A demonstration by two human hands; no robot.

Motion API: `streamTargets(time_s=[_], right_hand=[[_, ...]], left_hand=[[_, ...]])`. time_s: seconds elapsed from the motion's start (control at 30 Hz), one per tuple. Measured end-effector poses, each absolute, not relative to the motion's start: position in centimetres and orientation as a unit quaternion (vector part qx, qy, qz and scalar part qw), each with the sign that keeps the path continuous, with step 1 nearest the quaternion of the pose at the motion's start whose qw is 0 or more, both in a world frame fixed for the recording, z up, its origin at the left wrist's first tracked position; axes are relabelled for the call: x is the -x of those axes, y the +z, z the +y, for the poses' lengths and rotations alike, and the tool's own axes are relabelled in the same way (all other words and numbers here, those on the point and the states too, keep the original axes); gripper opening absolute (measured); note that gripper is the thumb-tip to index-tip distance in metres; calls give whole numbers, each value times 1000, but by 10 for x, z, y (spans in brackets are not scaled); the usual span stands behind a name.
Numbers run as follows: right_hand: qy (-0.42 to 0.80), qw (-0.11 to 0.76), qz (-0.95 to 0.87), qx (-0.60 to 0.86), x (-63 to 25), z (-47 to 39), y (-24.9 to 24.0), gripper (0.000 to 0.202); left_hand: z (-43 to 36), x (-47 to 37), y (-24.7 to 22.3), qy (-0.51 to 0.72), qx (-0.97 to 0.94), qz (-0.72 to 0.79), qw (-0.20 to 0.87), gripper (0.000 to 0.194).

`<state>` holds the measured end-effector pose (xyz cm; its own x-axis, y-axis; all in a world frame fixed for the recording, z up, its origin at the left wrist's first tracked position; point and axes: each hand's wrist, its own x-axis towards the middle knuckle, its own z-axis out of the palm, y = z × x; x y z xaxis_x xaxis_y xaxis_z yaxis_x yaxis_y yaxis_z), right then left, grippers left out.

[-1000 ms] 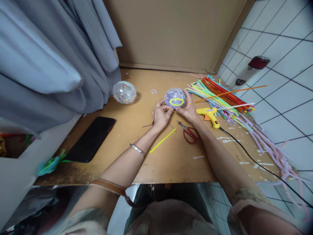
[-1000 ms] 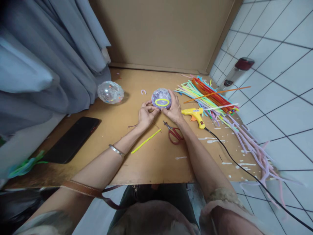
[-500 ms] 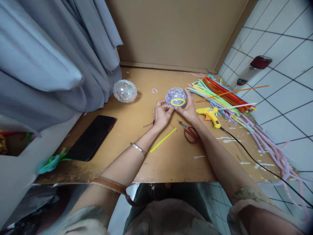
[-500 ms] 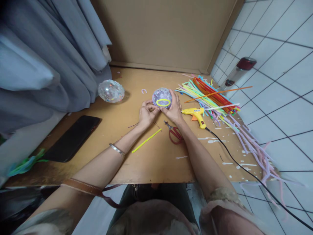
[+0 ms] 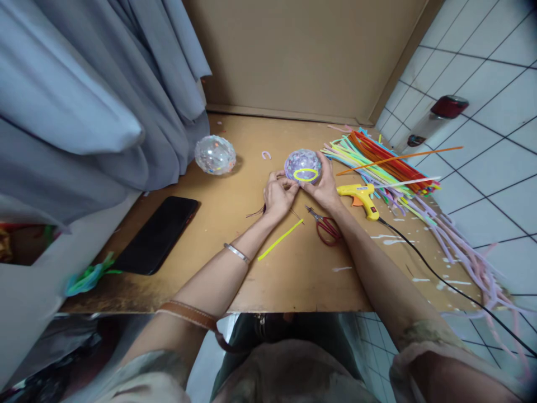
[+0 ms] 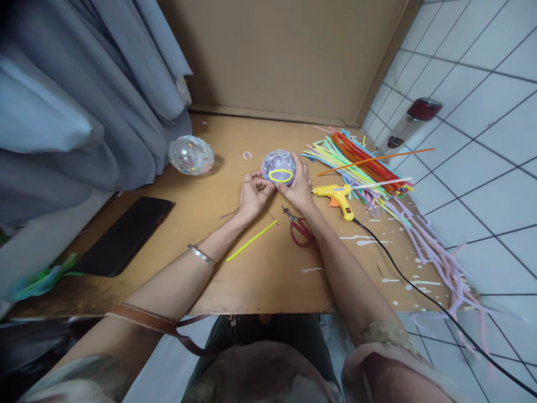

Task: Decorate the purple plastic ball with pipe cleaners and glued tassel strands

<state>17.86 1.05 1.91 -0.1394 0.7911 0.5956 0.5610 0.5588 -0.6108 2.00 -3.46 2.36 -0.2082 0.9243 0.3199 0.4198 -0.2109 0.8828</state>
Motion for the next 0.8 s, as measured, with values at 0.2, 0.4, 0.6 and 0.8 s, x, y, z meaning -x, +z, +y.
streamTargets(time_s=[0.2, 0.4, 0.6, 0.8], right_hand=[[135, 474, -739, 459, -178, 10, 20, 93], [136, 470, -742, 458, -178, 10, 21, 94], [120, 464, -745, 464, -177, 9, 22, 94], [100, 457, -744, 478, -175, 9, 20, 95]], left_hand=[[-34, -20, 23, 517, -582, 578, 244, 8], [-35, -20, 24, 516, -580, 580, 248, 8], [-35, -21, 24, 528, -572, 576, 250, 8], [-34, -22, 23, 531, -570, 576, 248, 8]])
